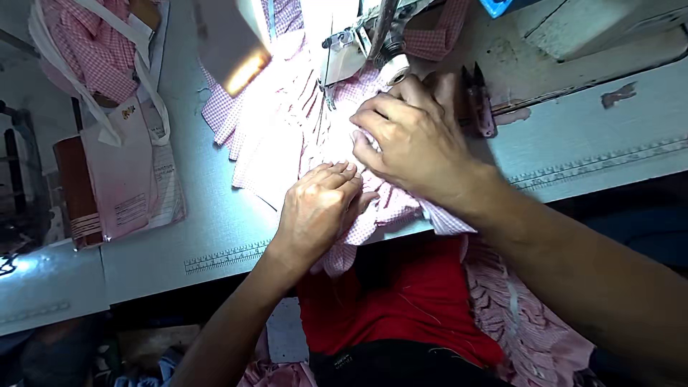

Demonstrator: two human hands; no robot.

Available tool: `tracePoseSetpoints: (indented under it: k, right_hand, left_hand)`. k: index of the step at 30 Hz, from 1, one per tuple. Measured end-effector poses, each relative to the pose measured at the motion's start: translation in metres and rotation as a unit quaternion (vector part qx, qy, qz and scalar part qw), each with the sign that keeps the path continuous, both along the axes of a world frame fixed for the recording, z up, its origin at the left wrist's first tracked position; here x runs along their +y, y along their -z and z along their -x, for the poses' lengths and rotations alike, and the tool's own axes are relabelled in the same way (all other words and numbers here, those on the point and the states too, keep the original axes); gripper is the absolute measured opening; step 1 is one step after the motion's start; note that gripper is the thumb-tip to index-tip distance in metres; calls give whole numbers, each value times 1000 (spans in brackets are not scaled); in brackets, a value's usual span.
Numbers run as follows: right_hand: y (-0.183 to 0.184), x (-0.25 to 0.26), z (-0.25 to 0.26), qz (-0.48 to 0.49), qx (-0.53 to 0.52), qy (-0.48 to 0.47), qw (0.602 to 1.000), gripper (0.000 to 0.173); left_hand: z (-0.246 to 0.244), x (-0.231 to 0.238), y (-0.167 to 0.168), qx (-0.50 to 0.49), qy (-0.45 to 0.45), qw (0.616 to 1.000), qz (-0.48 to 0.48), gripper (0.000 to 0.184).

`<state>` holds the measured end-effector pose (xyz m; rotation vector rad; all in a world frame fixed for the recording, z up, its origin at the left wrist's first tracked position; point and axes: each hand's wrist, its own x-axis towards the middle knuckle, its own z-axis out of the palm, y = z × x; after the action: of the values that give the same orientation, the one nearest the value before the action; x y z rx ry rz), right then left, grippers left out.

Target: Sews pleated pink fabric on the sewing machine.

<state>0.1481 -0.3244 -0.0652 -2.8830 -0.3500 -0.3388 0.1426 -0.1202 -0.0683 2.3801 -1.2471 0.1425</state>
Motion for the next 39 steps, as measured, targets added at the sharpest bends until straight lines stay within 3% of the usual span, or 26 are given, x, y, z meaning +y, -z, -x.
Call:
tracePoseSetpoints:
  k: [6,10,15,19,28,39]
  right_hand:
    - [-3,4,4,14,-8,-15,1000,25]
    - [-1,2,4,10,5,10,1000,38]
    - [0,1,8,0,-17,-38,999,26]
    - [-2,-1,9,9,2,-21,1000,37]
    - [-2,0,-6,32,14,36,999,34]
    - [7,-8,-47,47,-83,98,991,36]
  left_hand:
    - [-2,0,0,-1,9,1000,-5,26]
    - [-3,2,-1,-2,7,1000,2,28]
    - [-5,2,-1,-18,10,1000,-8,29]
    - [-8,4,2,-25,14,1000,10,27]
    - [-30,6,13,-41,38,998,41,24]
    - [-82,6,19,-28,69,995,66,27]
